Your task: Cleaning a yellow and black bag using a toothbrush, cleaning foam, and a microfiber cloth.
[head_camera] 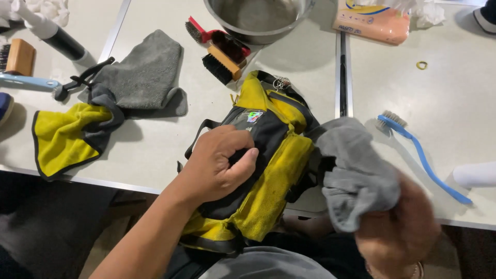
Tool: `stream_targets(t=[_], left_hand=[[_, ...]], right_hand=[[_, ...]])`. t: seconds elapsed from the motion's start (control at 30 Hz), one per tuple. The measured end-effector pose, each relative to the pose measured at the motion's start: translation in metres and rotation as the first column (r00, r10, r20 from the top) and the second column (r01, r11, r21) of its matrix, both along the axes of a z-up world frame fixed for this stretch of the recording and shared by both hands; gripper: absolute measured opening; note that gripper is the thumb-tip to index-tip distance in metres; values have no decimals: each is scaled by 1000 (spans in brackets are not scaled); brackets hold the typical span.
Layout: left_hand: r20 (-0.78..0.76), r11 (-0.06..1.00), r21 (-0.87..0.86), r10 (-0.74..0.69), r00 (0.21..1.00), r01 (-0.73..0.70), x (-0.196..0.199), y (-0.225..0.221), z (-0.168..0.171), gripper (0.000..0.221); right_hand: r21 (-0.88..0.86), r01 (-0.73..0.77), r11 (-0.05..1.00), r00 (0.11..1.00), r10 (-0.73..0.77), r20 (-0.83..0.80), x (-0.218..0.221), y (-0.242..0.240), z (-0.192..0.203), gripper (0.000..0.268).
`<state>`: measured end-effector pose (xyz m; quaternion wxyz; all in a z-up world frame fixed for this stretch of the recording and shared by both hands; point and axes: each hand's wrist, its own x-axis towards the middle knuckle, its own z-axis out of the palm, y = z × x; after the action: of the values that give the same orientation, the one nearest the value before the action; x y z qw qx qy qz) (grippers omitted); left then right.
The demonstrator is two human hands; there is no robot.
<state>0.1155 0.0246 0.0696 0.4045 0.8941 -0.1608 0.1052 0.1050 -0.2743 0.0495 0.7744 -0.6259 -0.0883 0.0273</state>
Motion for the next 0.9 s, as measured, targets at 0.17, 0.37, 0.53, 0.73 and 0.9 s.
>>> stream_targets(t=[0.17,0.37,0.53,0.73,0.9], left_hand=[[59,999,-25,-37,998,38,1,4,-13,28],[65,999,23,-45,997,44,0,4,-17,32],[132,995,45,-90,987,85,4,8,-20,31],[73,997,36,-65,995,63,3,5,-21,33],[39,992,110,-58,998,53,3,6,-20,31]], right_hand=[[-693,95,715,419,602,679,-16,68,16,35],[-586,329,741,483,401,778,-1,79,11,28],[-690,50,722,259,657,708,-7,71,-9,57],[-647,259,717,409,525,746,-18,70,-12,54],[-578,463,672,556,287,780,21,81,16,19]])
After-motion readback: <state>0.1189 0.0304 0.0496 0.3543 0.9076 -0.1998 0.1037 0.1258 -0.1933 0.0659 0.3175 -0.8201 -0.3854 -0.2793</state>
